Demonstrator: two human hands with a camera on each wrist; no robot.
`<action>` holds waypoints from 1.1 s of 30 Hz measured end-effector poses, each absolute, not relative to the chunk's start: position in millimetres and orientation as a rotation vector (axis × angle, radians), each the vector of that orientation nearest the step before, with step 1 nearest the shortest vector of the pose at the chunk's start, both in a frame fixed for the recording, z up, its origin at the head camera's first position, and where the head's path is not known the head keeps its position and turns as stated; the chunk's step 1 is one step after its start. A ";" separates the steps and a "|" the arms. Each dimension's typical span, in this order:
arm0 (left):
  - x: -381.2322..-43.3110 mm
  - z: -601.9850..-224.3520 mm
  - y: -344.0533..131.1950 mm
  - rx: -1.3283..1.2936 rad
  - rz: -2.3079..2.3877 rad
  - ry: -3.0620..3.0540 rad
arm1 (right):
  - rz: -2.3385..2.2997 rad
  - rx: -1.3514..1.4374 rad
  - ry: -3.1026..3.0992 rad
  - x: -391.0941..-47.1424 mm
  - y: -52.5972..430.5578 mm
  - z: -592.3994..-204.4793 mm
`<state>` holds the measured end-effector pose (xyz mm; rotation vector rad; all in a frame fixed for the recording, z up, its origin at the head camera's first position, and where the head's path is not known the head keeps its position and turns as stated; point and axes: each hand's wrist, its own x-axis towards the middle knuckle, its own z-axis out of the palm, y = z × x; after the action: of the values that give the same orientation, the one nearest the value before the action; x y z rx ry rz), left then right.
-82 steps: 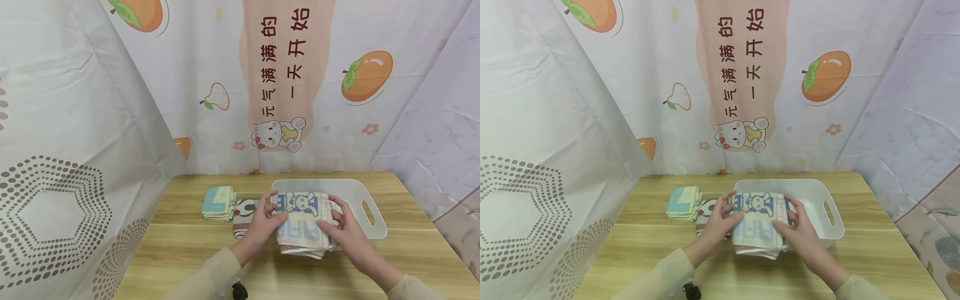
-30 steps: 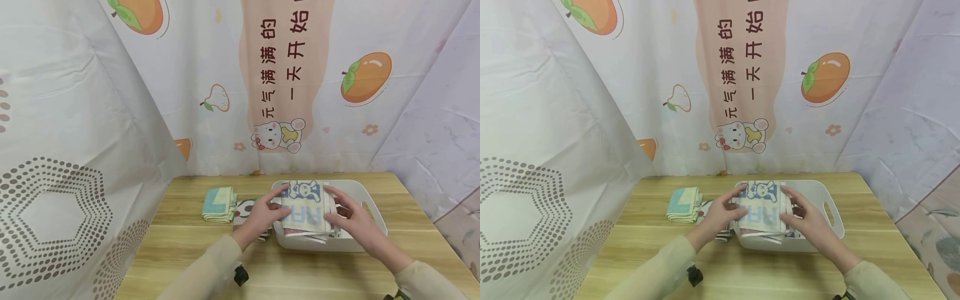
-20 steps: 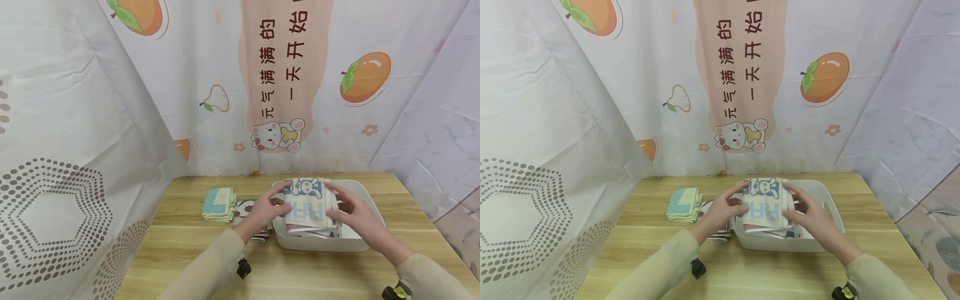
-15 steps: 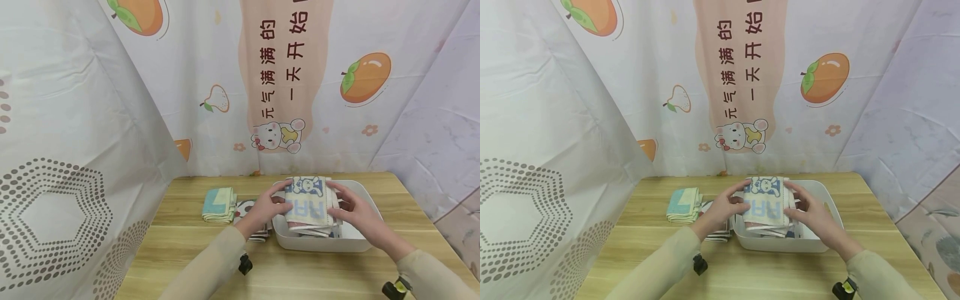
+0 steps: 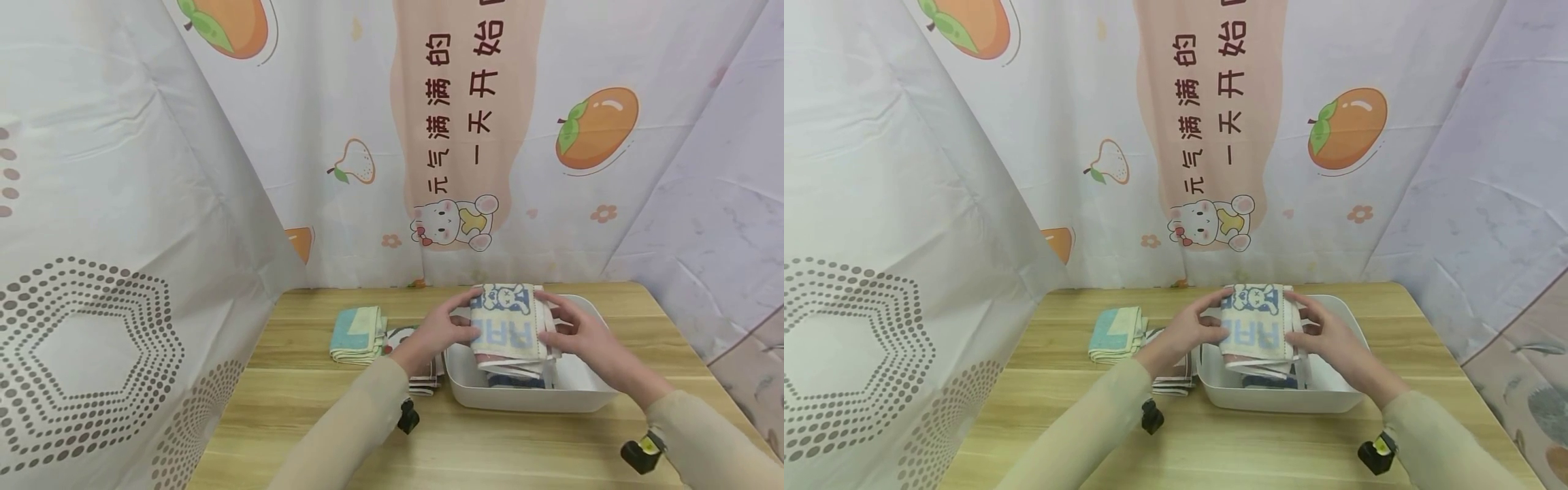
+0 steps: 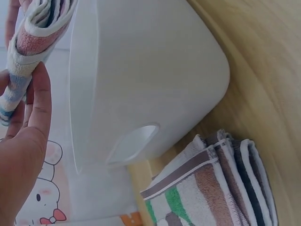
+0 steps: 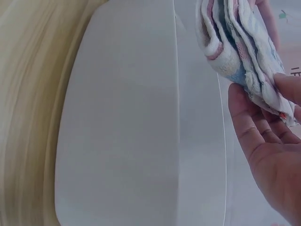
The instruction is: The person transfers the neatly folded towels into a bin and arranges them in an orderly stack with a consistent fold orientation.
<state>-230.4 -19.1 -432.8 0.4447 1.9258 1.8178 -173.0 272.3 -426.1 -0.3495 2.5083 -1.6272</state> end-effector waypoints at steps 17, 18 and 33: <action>-248.8 -426.6 3.8 0.349 1.679 2.018 | -1.548 -0.261 2.418 -201.6 283.5 -421.3; -249.5 -426.3 5.9 0.334 1.661 2.034 | -1.543 -0.248 2.408 -203.5 283.9 -421.7; -254.3 -439.4 36.7 0.182 1.476 2.208 | -1.467 -0.160 2.312 -221.5 285.9 -429.5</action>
<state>-254.3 36.7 -439.4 0.1816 2.2077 1.4760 -221.5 285.9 -429.5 -0.1602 2.3117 -1.4670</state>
